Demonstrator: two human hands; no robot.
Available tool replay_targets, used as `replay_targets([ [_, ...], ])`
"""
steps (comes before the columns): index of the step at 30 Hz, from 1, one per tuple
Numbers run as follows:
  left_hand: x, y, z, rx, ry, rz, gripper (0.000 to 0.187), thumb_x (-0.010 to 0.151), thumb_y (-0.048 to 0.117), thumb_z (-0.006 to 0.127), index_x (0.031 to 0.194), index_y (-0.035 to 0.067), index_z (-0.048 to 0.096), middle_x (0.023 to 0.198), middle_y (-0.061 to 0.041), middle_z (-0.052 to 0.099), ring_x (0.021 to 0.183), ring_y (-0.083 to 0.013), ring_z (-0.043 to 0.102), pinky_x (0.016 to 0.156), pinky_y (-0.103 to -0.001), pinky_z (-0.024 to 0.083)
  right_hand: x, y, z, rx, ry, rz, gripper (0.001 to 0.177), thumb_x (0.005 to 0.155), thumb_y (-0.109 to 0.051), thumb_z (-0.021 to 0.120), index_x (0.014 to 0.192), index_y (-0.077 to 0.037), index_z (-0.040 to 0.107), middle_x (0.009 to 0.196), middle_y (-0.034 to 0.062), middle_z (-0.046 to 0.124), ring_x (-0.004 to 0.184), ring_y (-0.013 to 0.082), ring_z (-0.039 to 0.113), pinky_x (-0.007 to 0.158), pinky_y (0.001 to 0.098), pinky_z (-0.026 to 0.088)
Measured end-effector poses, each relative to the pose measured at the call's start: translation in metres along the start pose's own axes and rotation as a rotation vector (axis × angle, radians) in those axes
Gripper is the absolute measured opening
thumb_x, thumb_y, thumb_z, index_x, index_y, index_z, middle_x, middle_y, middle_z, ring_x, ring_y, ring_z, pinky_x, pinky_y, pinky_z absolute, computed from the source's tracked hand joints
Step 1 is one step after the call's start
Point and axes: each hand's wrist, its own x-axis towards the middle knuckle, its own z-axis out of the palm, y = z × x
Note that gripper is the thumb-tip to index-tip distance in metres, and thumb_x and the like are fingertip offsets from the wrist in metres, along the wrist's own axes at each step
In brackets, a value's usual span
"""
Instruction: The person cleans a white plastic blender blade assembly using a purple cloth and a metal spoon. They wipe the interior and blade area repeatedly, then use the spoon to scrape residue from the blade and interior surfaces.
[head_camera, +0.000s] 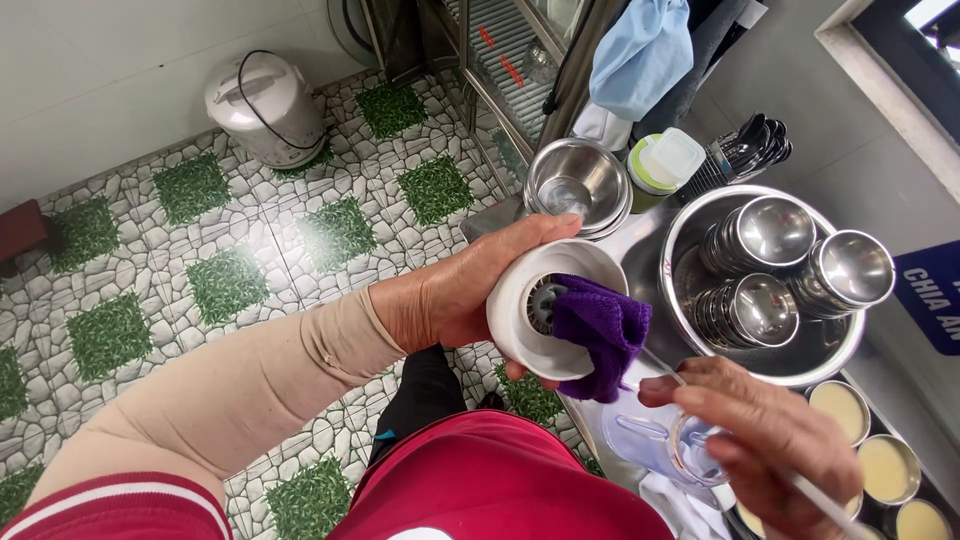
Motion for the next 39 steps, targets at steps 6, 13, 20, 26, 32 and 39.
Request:
replay_targets([
  [6, -0.007, 0.001, 0.014, 0.178, 0.225, 0.093, 0.064, 0.083, 0.059, 0.041, 0.101, 0.003, 0.065, 0.070, -0.014, 0.067, 0.051, -0.0239, 0.063, 0.029, -0.029, 0.047, 0.006, -0.018, 0.015, -0.197, -0.070, -0.162, 0.030, 0.092, -0.021, 0.046, 0.114, -0.003, 0.056, 0.108, 0.0122, 0.071, 0.094, 0.0199, 0.076, 0.087, 0.0381, 0.061],
  [13, -0.004, -0.010, 0.008, 0.192, 0.103, 0.212, 0.055, 0.087, 0.051, 0.044, 0.097, 0.000, 0.063, 0.073, -0.016, 0.067, 0.053, -0.0241, 0.064, 0.031, -0.031, 0.049, -0.027, 0.036, 0.032, 0.544, 0.303, 0.141, 0.038, 0.101, -0.034, 0.051, 0.107, 0.003, 0.058, 0.086, 0.0256, 0.069, 0.067, 0.0275, 0.076, 0.081, 0.0429, 0.065],
  [20, -0.007, -0.012, -0.001, 0.047, 0.001, 0.262, 0.062, 0.090, 0.055, 0.043, 0.111, -0.002, 0.057, 0.079, -0.018, 0.065, 0.059, -0.0253, 0.064, 0.037, -0.033, 0.053, -0.031, 0.048, 0.041, 0.723, 0.412, 0.267, 0.037, 0.099, -0.029, 0.055, 0.114, 0.004, 0.058, 0.091, 0.0257, 0.068, 0.071, 0.0343, 0.072, 0.081, 0.0441, 0.061],
  [26, -0.009, -0.016, -0.007, -0.242, -0.245, 0.304, 0.074, 0.089, 0.036, 0.060, 0.148, 0.006, 0.028, 0.110, -0.030, 0.060, 0.080, -0.0440, 0.066, 0.055, -0.038, 0.059, -0.024, 0.041, 0.049, 0.699, 0.512, 0.282, 0.038, 0.098, -0.029, 0.054, 0.113, 0.006, 0.057, 0.088, 0.0255, 0.068, 0.072, 0.0371, 0.071, 0.071, 0.0436, 0.063],
  [32, 0.003, -0.026, 0.004, -0.113, 0.048, 0.429, 0.066, 0.087, 0.052, 0.046, 0.125, -0.001, 0.047, 0.076, -0.023, 0.065, 0.051, -0.0328, 0.064, 0.035, -0.030, 0.049, -0.002, 0.010, 0.051, 0.230, 0.410, 0.067, 0.031, 0.098, -0.019, 0.041, 0.108, 0.007, 0.055, 0.083, 0.0234, 0.069, 0.067, 0.0289, 0.076, 0.073, 0.0381, 0.065],
  [39, -0.001, -0.023, -0.001, -0.061, 0.046, 0.396, 0.068, 0.082, 0.053, 0.046, 0.120, -0.003, 0.053, 0.077, -0.021, 0.063, 0.045, -0.0293, 0.058, 0.030, -0.031, 0.043, -0.006, 0.002, 0.062, -0.022, 0.363, 0.023, 0.027, 0.101, -0.015, 0.031, 0.105, -0.001, 0.054, 0.076, 0.0123, 0.073, 0.073, 0.0172, 0.077, 0.092, 0.0311, 0.058],
])
